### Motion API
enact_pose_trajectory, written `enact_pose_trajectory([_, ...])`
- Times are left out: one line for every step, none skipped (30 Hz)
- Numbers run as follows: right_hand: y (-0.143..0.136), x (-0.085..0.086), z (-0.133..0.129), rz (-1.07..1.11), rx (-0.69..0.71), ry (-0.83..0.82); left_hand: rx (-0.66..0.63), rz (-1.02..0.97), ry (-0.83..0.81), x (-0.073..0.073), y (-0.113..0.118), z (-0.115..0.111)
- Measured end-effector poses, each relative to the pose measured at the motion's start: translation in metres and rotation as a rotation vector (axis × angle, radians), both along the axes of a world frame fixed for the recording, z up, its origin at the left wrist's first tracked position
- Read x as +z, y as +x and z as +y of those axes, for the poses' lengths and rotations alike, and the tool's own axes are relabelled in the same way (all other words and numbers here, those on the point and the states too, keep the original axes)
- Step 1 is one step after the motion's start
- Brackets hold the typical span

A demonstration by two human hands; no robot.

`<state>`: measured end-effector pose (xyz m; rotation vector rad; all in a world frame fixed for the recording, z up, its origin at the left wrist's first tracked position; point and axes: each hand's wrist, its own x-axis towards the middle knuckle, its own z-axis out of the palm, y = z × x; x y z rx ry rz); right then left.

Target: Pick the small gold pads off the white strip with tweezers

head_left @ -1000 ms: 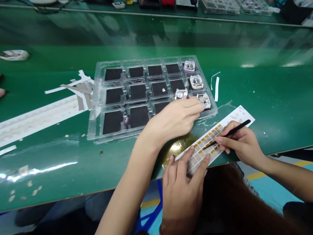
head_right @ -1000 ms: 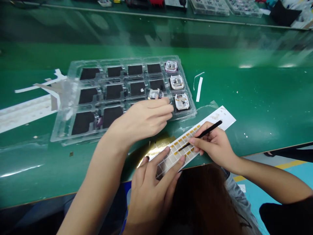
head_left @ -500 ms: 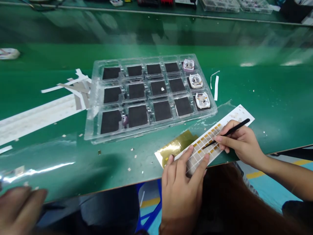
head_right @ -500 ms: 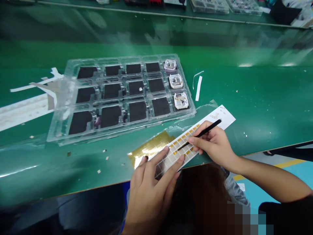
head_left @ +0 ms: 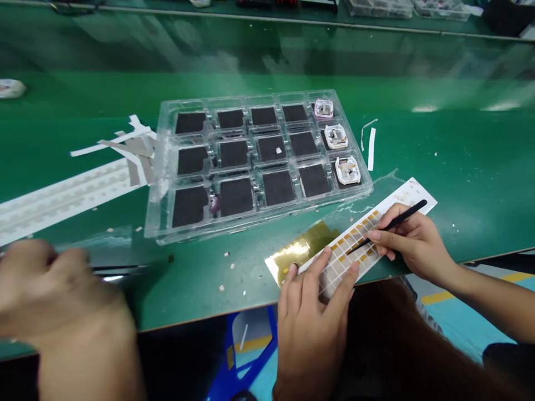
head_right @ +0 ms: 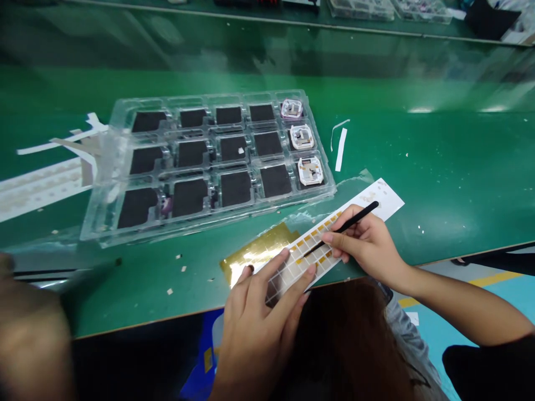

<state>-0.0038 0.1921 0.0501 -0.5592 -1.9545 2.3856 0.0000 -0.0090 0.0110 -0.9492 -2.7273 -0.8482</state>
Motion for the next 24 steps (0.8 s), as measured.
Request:
enact_pose_trajectory([-0.0005, 0.0005, -0.0003, -0.001, -0.002, 0.001, -0.001, -0.001, 0.007, -0.0008, -0.0004, -0.0005])
enact_pose_trajectory([-0.0009, 0.0008, -0.0004, 0.000, -0.002, 0.004, -0.004, -0.001, 0.014, -0.0016, -0.0008, -0.0010])
enact_pose_trajectory([-0.0012, 0.0009, -0.0003, -0.001, -0.002, 0.005, -0.003, -0.004, 0.017, -0.0021, -0.0011, -0.0016])
enact_pose_trajectory([-0.0013, 0.0009, -0.0002, -0.001, 0.000, 0.007, -0.002, -0.008, 0.018, -0.0025, -0.0013, -0.0020])
enact_pose_trajectory([-0.0013, 0.0007, 0.0001, -0.002, 0.001, 0.009, -0.002, -0.011, 0.018, -0.0028, -0.0014, -0.0023])
enact_pose_trajectory([-0.0011, 0.0004, 0.0003, -0.001, 0.002, 0.012, -0.002, -0.018, 0.016, -0.0029, -0.0014, -0.0025])
enact_pose_trajectory([-0.0008, 0.0000, 0.0006, 0.000, 0.003, 0.014, -0.002, -0.026, 0.015, -0.0030, -0.0013, -0.0025])
enact_pose_trajectory([-0.0005, -0.0005, 0.0009, 0.000, 0.004, 0.017, 0.000, -0.030, 0.016, -0.0031, -0.0011, -0.0024])
enact_pose_trajectory([-0.0001, -0.0010, 0.0012, 0.001, 0.005, 0.019, 0.000, -0.031, 0.014, -0.0033, -0.0008, -0.0023])
enact_pose_trajectory([0.0002, -0.0015, 0.0014, 0.002, 0.005, 0.021, 0.002, -0.027, 0.011, -0.0035, -0.0006, -0.0021])
enact_pose_trajectory([0.0005, -0.0019, 0.0015, 0.004, 0.004, 0.023, 0.006, -0.020, 0.004, -0.0037, -0.0003, -0.0020])
enact_pose_trajectory([0.0007, -0.0023, 0.0016, 0.007, 0.003, 0.024, 0.009, -0.011, -0.004, -0.0038, -0.0002, -0.0020])
enact_pose_trajectory([0.0008, -0.0025, 0.0016, 0.008, 0.001, 0.026, 0.009, -0.001, -0.009, -0.0038, -0.0003, -0.0021])
enact_pose_trajectory([0.0009, -0.0025, 0.0015, 0.008, 0.000, 0.029, 0.007, 0.004, -0.014, -0.0035, -0.0007, -0.0023])
enact_pose_trajectory([0.0010, -0.0024, 0.0014, 0.006, -0.001, 0.031, 0.003, 0.008, -0.016, -0.0030, -0.0013, -0.0025])
enact_pose_trajectory([0.0011, -0.0021, 0.0013, 0.002, -0.001, 0.035, -0.001, 0.010, -0.018, -0.0023, -0.0021, -0.0027])
enact_pose_trajectory([0.0010, -0.0017, 0.0012, -0.003, -0.001, 0.038, -0.007, 0.009, -0.020, -0.0013, -0.0029, -0.0028])
enact_pose_trajectory([0.0008, -0.0012, 0.0011, -0.009, -0.001, 0.041, -0.009, 0.008, -0.021, -0.0002, -0.0034, -0.0025])
enact_pose_trajectory([0.0004, -0.0007, 0.0010, -0.015, -0.002, 0.044, -0.010, 0.004, -0.024, 0.0008, -0.0034, -0.0020])
enact_pose_trajectory([-0.0002, -0.0002, 0.0010, -0.021, -0.004, 0.046, -0.010, -0.003, -0.027, 0.0017, -0.0026, -0.0010])
enact_pose_trajectory([-0.0011, 0.0002, 0.0009, -0.028, -0.003, 0.048, -0.009, -0.009, -0.028, 0.0023, -0.0011, 0.0003])
enact_pose_trajectory([-0.0020, 0.0005, 0.0008, -0.031, -0.003, 0.048, -0.006, -0.011, -0.027, 0.0025, 0.0011, 0.0017])
enact_pose_trajectory([-0.0028, 0.0008, 0.0005, -0.034, -0.006, 0.048, -0.004, -0.008, -0.030, 0.0023, 0.0033, 0.0028])
enact_pose_trajectory([-0.0031, 0.0011, -0.0001, -0.037, -0.013, 0.047, -0.008, 0.001, -0.037, 0.0017, 0.0049, 0.0032])
